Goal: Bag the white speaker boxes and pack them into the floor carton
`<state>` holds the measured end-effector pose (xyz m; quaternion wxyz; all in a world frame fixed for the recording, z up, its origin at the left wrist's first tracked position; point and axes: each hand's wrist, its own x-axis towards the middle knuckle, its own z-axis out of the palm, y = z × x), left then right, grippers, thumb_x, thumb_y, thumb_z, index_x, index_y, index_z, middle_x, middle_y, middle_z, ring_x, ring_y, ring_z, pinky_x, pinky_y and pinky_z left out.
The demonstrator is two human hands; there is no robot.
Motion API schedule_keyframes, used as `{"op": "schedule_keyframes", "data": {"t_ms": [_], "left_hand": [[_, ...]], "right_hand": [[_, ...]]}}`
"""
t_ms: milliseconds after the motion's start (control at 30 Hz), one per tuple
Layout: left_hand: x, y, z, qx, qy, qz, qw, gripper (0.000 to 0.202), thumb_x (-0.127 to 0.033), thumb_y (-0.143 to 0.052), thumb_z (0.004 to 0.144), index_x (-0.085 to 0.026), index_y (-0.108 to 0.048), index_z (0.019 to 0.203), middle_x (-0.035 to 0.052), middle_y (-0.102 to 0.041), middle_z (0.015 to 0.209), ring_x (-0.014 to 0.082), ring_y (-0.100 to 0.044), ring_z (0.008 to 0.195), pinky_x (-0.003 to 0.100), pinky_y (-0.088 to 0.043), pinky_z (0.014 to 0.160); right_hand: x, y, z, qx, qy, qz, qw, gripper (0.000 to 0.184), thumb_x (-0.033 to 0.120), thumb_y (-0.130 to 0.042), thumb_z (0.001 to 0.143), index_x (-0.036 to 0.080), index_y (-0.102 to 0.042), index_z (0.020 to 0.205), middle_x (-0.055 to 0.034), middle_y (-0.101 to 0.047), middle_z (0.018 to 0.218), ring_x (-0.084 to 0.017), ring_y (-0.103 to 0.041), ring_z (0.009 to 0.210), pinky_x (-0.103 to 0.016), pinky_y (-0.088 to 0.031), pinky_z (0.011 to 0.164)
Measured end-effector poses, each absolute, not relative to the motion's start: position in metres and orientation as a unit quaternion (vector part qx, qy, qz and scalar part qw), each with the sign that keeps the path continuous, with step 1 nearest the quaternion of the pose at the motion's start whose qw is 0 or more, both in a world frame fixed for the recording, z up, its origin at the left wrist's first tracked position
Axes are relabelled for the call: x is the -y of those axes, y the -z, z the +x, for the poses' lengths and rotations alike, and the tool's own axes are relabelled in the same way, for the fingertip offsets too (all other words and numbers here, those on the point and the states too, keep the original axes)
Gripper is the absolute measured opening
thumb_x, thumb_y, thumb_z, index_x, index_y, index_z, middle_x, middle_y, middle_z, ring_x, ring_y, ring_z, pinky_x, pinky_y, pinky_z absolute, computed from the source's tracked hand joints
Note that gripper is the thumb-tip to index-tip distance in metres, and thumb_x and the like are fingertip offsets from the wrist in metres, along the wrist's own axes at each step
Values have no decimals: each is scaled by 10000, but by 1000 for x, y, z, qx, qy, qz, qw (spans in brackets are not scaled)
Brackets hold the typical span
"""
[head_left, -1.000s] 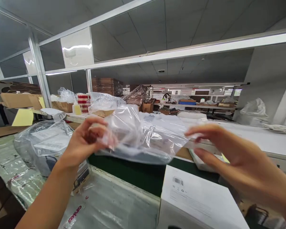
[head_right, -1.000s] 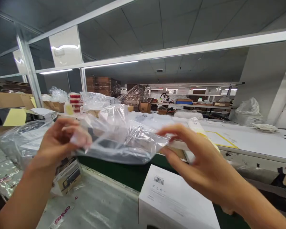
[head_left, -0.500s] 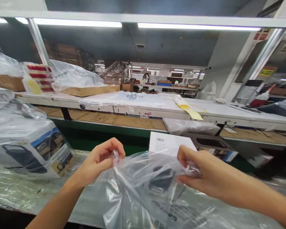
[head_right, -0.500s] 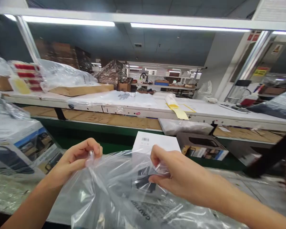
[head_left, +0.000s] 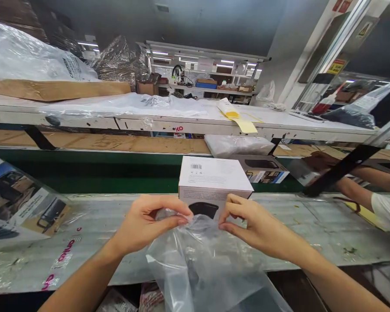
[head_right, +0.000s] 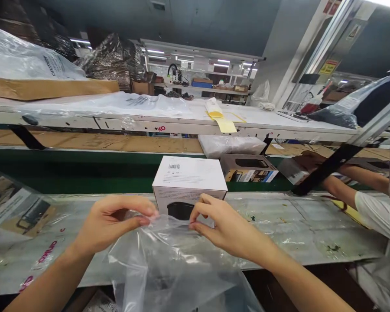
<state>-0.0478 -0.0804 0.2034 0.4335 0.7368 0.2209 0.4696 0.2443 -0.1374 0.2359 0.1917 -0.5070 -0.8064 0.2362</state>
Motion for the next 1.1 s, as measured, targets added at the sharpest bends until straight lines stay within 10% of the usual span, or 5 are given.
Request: {"op": "schedule_keyframes", "data": {"t_ms": [267, 367, 533, 733, 1100], "left_hand": [[82, -182, -40, -336, -466, 689, 442, 329, -330, -806, 922, -186, -708, 643, -40, -634, 527, 81, -530, 402, 179, -371, 393], [83, -168, -43, -324, -430, 726, 428, 453, -527, -817, 910, -178, -682, 655, -41, -582, 548, 75, -462, 457, 202, -333, 459], [85, -143, -49, -255, -313, 761, 509, 407, -493, -915, 839, -181, -696, 697, 12, -676, 791, 141, -590, 749, 235, -448, 703], [90, -132, -49, -104, -567, 401, 712, 475, -422, -873, 857, -195, -491, 689, -34, -441, 731, 104, -492, 649, 213, -516, 640], [62, -142, -70, -282, -393, 586, 650, 486, -592, -883, 838, -196, -610, 764, -54, -504, 566, 65, -384, 407, 208, -262, 405]], "right_hand": [[142, -222, 267, 860, -31, -442, 252, 303, 317, -464, 1174, 232, -607, 921, 74, -576, 599, -112, -536, 492, -283, -351, 521], [145, -223, 269, 866, 0, -391, 311, 248, 290, -523, 1152, 211, -642, 949, -41, -743, 895, -153, -715, 812, -261, -502, 729], [156, -226, 286, 811, -223, -377, 388, 472, 513, -469, 1153, 232, -548, 783, 43, -553, 628, -105, -530, 574, -220, -424, 572], [140, -217, 318, 786, -533, -287, 125, 576, 713, -709, 956, 232, -658, 645, 18, -572, 548, -151, -553, 581, -271, -452, 618], [105, -169, 314, 414, -540, -359, 638, 386, 520, -836, 865, 258, -584, 734, 107, -372, 532, -86, -279, 406, -231, -381, 434]]}}
